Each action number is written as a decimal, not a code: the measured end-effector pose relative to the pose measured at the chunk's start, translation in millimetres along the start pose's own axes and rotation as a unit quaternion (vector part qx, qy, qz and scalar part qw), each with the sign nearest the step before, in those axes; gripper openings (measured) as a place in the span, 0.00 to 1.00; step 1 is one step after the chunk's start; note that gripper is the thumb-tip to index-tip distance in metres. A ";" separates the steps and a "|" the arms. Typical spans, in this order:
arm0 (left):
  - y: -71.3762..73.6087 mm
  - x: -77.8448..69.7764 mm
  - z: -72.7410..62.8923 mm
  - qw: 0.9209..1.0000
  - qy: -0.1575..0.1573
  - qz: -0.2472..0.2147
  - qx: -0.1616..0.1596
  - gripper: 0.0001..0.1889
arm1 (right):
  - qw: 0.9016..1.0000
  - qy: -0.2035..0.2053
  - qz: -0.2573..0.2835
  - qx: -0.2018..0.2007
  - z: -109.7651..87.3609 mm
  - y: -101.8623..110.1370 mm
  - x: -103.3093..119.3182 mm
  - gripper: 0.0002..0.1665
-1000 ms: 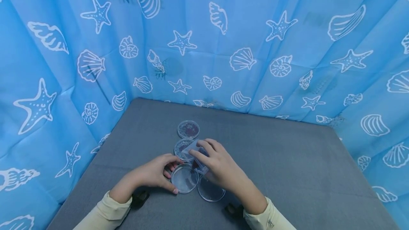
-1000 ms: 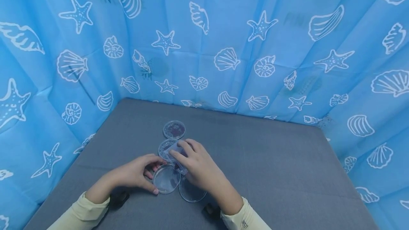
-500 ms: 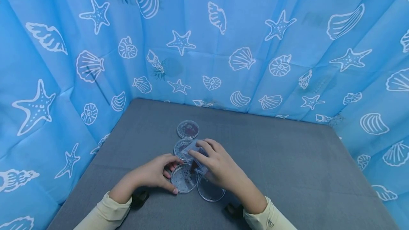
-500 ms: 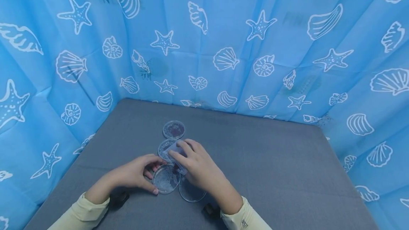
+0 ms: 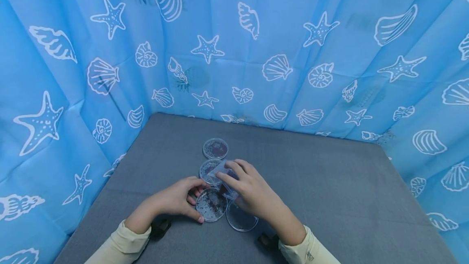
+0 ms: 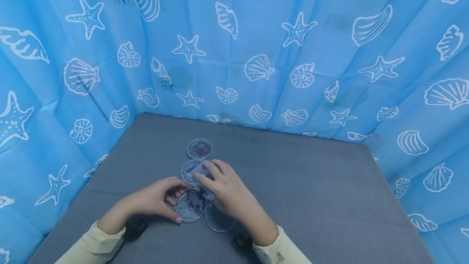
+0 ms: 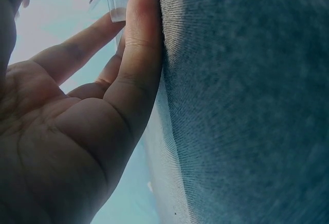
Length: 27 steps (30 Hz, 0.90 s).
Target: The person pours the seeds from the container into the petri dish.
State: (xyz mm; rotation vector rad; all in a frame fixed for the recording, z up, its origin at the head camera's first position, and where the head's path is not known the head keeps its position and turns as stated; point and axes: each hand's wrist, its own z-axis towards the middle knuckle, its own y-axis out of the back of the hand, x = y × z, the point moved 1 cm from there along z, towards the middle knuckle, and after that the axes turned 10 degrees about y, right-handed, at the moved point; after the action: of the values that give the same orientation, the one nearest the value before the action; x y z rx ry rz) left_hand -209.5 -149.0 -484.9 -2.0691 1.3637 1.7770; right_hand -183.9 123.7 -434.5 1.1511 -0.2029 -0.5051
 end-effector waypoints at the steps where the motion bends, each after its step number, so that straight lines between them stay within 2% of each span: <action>1: 0.1 0.2 0.0 1.000 0.000 0.000 0.000 0.43 | 1.000 0.000 0.000 0.000 0.0 0.0 0.0 0.56; 9: 0.1 1.9 0.3 1.000 -0.004 -0.003 0.001 0.43 | 1.000 0.004 0.003 0.002 1.1 0.9 0.3 0.56; 27: 0.2 -1.5 -0.4 1.000 0.009 0.006 -0.002 0.43 | 1.000 0.004 0.008 0.001 0.7 0.3 0.4 0.55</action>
State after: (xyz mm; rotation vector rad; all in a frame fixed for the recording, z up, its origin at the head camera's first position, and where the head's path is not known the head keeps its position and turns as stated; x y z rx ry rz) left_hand -209.3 -148.6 -483.4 -2.0887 1.3809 1.7724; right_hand -183.8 123.0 -434.0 1.1532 -0.2057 -0.4867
